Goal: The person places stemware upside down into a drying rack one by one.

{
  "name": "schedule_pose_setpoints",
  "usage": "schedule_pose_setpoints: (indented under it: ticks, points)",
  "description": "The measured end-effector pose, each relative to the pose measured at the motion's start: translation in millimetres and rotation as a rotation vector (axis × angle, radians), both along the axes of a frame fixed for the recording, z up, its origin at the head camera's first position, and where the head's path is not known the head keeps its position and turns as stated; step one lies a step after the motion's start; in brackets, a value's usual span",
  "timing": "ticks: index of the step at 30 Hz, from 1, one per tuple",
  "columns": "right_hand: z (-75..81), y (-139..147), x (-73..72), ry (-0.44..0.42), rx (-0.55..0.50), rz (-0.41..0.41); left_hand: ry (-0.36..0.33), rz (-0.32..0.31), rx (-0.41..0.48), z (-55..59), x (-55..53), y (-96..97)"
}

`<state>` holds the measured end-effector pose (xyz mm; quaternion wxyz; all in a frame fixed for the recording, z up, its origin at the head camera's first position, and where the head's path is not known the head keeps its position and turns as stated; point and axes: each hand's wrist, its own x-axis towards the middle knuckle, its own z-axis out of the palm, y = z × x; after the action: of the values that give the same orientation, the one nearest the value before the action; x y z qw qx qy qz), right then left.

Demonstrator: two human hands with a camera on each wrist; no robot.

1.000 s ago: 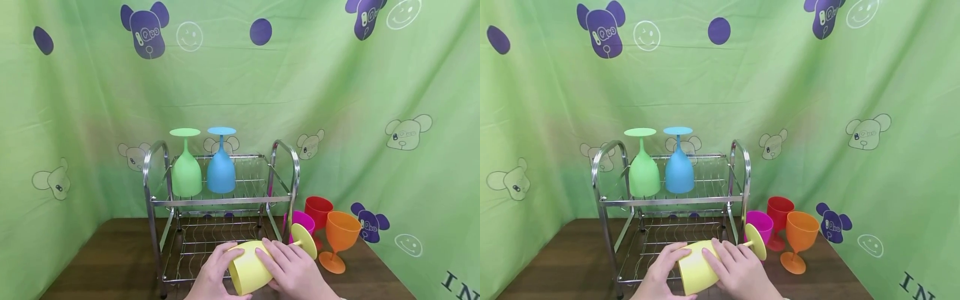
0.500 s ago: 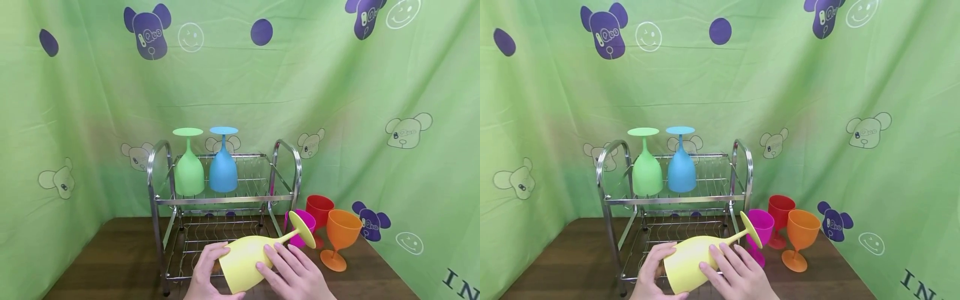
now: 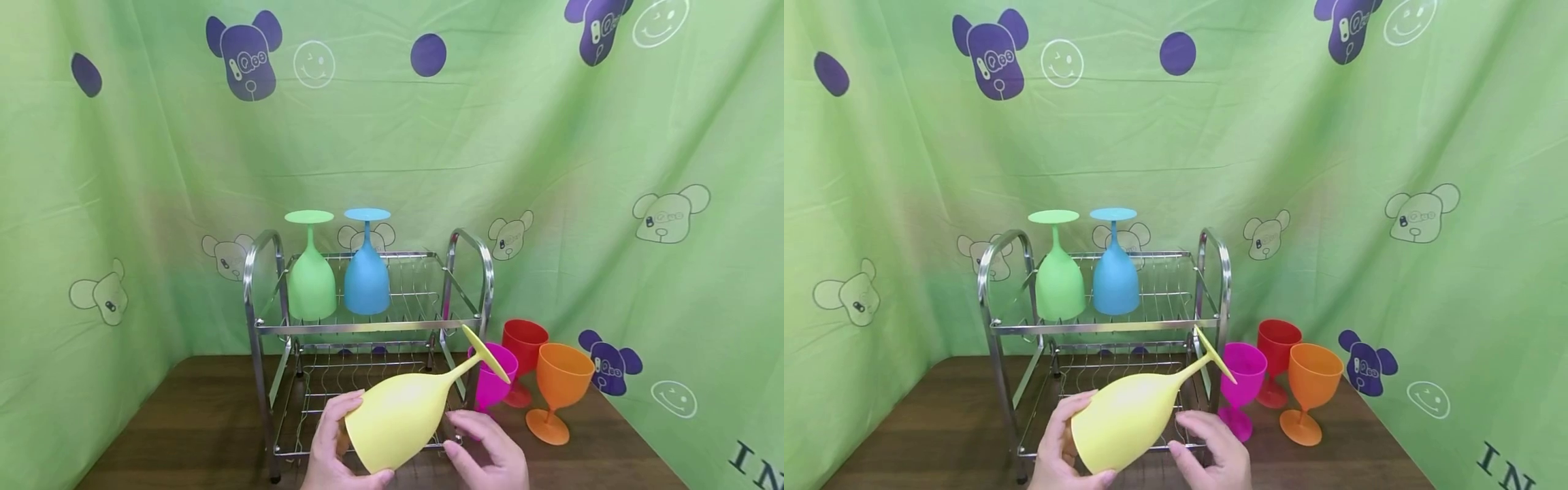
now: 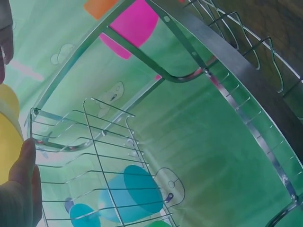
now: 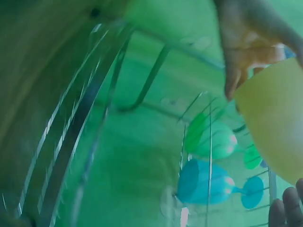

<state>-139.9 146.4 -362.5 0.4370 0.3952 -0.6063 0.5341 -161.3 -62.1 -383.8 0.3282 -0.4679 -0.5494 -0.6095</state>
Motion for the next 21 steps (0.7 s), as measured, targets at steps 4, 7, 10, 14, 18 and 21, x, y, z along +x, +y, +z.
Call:
schedule_pose_setpoints:
  ticks: [4,7,10,14,18,21]
  points:
    - [-9.6,-2,1.6,-0.332,-0.186,0.297,0.006,-0.035,0.067,-2.3,-0.9,6.6]
    - [-13.4,-5,-2.0,-0.439,-0.248,0.442,-0.031,-0.058,0.112,-5.9,0.7,13.0]
    - [-17.2,-11,-5.2,-0.501,-0.262,0.469,-0.073,-0.070,0.136,-10.2,2.0,17.8]
    - [-21.0,-20,-6.4,-0.599,-0.269,0.412,-0.091,-0.094,0.149,-16.1,0.9,20.6]
    - [-23.3,-25,-7.1,-0.680,-0.304,0.402,-0.071,-0.099,0.143,-22.0,-1.6,21.6]
    - [-25.3,-25,-9.2,-0.675,-0.303,0.450,-0.052,-0.104,0.133,-24.9,-3.7,21.8]
